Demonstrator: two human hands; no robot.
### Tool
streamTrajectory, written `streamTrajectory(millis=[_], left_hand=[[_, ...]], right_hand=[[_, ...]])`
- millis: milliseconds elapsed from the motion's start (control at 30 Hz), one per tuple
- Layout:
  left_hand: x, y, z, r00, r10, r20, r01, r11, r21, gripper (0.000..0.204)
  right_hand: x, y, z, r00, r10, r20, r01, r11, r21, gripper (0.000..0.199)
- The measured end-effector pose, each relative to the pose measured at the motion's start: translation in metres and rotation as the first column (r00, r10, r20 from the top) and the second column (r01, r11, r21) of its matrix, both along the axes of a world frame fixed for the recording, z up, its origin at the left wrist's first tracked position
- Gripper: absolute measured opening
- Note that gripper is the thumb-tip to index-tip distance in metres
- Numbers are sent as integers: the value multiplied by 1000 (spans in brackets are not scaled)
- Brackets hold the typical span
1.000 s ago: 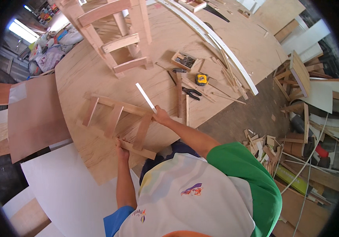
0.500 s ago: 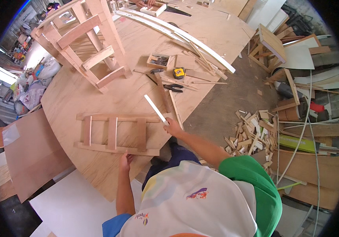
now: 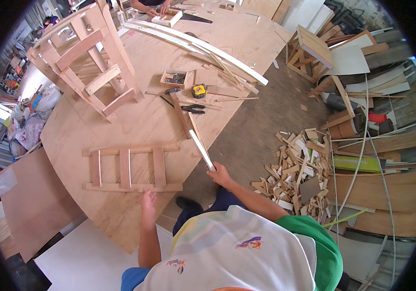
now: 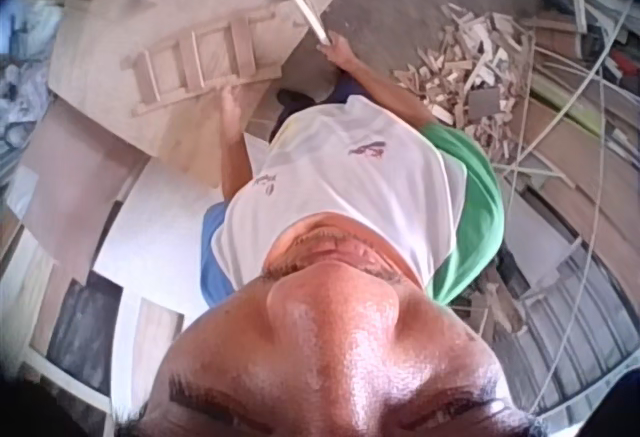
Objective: The person assembles a wooden stool by fitting slats into a frame and using a hammer to drive nails into the joints to secure the structure.
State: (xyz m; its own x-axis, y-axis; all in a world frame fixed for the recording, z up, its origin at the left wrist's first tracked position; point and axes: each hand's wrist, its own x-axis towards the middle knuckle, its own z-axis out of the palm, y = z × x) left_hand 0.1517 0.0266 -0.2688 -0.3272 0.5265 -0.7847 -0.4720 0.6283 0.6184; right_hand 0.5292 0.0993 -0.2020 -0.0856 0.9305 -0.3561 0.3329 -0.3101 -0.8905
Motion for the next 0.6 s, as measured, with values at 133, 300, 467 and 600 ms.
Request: streamTrajectory(millis=[133,300,467,600], left_hand=[[65,14,50,991,-54,-119,75,982,172,50],[160,49,83,981,-149,-123,183,922,342,36],[275,108,123,964,-265,-36,258,885,387,29],[351,155,137,909,-408,-84,407,823,396,33]], right_hand=[[19,31,31,998,-8,-67,1,995,-99,30],[54,65,47,984,98,-151,-96,995,16,27],[114,88,54,971,100,-216,-100,995,9,37],[168,102,74,955,70,-289,-88,995,-48,37]])
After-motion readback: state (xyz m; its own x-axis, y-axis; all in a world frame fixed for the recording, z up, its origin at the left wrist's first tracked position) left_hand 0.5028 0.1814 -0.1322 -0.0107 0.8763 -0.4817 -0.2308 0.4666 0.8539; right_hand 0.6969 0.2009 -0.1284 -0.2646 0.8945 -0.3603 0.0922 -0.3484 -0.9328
